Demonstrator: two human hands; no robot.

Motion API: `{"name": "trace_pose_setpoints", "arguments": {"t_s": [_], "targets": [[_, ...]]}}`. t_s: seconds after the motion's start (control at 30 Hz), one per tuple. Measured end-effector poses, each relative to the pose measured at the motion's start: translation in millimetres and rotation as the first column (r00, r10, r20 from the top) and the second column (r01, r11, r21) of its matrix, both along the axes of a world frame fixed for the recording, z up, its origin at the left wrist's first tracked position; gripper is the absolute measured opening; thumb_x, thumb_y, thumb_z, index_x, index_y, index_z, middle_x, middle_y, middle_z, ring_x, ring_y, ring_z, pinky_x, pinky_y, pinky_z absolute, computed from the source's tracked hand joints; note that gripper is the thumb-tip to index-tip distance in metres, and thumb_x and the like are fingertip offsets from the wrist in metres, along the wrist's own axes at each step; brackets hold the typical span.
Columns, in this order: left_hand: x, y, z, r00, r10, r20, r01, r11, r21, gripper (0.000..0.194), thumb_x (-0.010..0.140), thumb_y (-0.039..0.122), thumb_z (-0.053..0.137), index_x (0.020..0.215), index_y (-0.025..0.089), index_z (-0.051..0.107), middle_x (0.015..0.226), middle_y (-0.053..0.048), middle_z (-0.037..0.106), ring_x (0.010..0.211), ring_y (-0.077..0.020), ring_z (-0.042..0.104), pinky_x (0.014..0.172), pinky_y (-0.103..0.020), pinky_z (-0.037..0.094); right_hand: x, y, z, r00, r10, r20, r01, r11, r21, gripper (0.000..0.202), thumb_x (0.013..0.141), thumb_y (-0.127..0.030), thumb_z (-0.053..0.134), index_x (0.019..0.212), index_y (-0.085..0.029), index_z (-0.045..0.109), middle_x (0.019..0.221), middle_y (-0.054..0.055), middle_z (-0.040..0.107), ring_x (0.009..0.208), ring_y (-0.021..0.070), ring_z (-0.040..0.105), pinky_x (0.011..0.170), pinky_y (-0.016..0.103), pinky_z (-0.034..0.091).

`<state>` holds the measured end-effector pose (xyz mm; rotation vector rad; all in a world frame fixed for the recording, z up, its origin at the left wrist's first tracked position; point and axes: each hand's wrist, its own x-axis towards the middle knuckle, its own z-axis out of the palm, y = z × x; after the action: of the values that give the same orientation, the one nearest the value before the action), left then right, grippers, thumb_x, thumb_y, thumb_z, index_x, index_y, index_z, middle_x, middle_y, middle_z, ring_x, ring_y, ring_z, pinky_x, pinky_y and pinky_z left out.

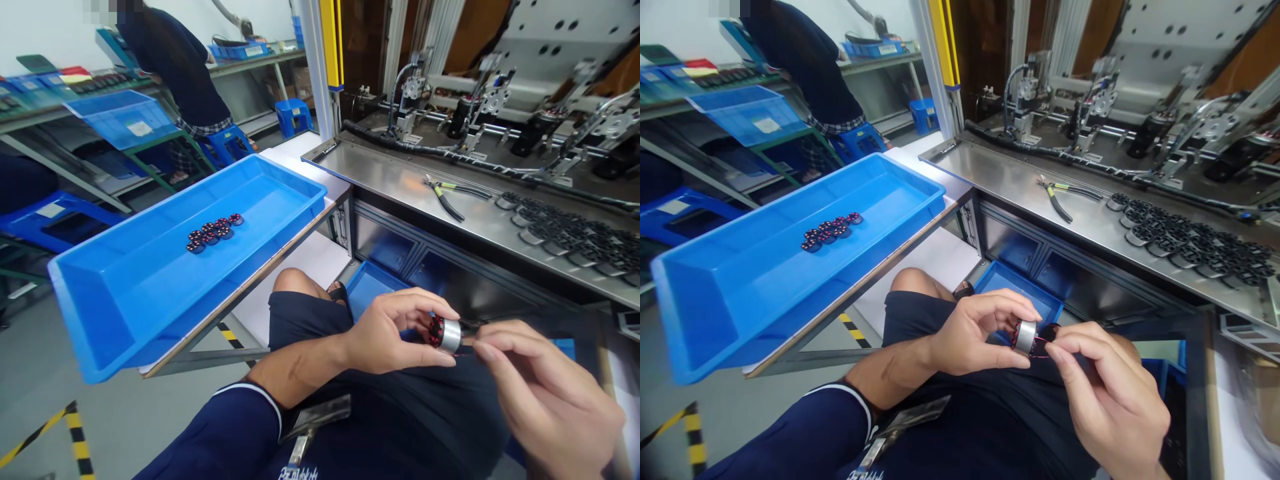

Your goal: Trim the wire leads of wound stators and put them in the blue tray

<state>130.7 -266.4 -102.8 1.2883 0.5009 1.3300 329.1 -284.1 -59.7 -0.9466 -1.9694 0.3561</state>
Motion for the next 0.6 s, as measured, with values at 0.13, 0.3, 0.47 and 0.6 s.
{"name": "trace_pose_setpoints", "arguments": {"t_s": [0.13,0.3,0.47,0.6], "targets": [[2.4,-0.7,0.2,0.996,-0.043,0.076,0.048,0.997,-0.064,0.046,0.064,0.022,0.094,0.105,0.014,0.076,0.112,-0.01,0.068,0.086,-0.0124,0.07,0.078,-0.025,0.061,0.4,0.8,2.0,1.0,0.016,0.006,-0.016,1.0,0.0,0.01,0.093,-0.013,0.069,0.094,-0.022,0.066,0.086,0.001,0.069,0.075,0.0139,0.066,0.068,0.028,0.049],[-5.1,4.4,1.3,0.995,0.045,0.086,-0.04,0.997,-0.06,0.042,0.069,0.025,0.092,0.105,0.014,0.074,0.11,-0.01,0.068,0.085,-0.0129,0.07,0.076,-0.025,0.061,20.5,20.2,11.0,0.996,0.039,0.086,-0.039,0.999,0.005,0.007,0.093,-0.021,0.07,0.087,-0.024,0.069,0.081,0.0,0.071,0.067,0.0143,0.067,0.059,0.026,0.051],[-14.7,8.6,2.7,0.984,0.174,0.05,-0.169,0.982,-0.079,0.045,0.068,0.028,0.092,0.105,0.013,0.074,0.111,-0.011,0.068,0.086,-0.0129,0.069,0.078,-0.026,0.061,24.2,110.1,45.0,0.957,-0.287,0.042,0.283,0.956,0.082,0.018,0.083,-0.036,0.083,0.093,-0.021,0.079,0.079,0.004,0.074,0.063,0.014,0.066,0.062,0.029,0.051],[-17.4,5.8,1.4,0.979,0.201,0.043,-0.194,0.972,-0.134,0.05,0.071,0.027,0.091,0.113,0.013,0.07,0.114,-0.013,0.069,0.084,-0.0118,0.069,0.078,-0.025,0.06,-5.9,207.3,57.0,0.895,-0.322,0.309,0.348,0.937,-0.031,0.065,0.076,-0.053,0.074,0.116,-0.002,0.074,0.114,0.018,0.074,0.107,0.0273,0.071,0.09,0.038,0.048]]}}
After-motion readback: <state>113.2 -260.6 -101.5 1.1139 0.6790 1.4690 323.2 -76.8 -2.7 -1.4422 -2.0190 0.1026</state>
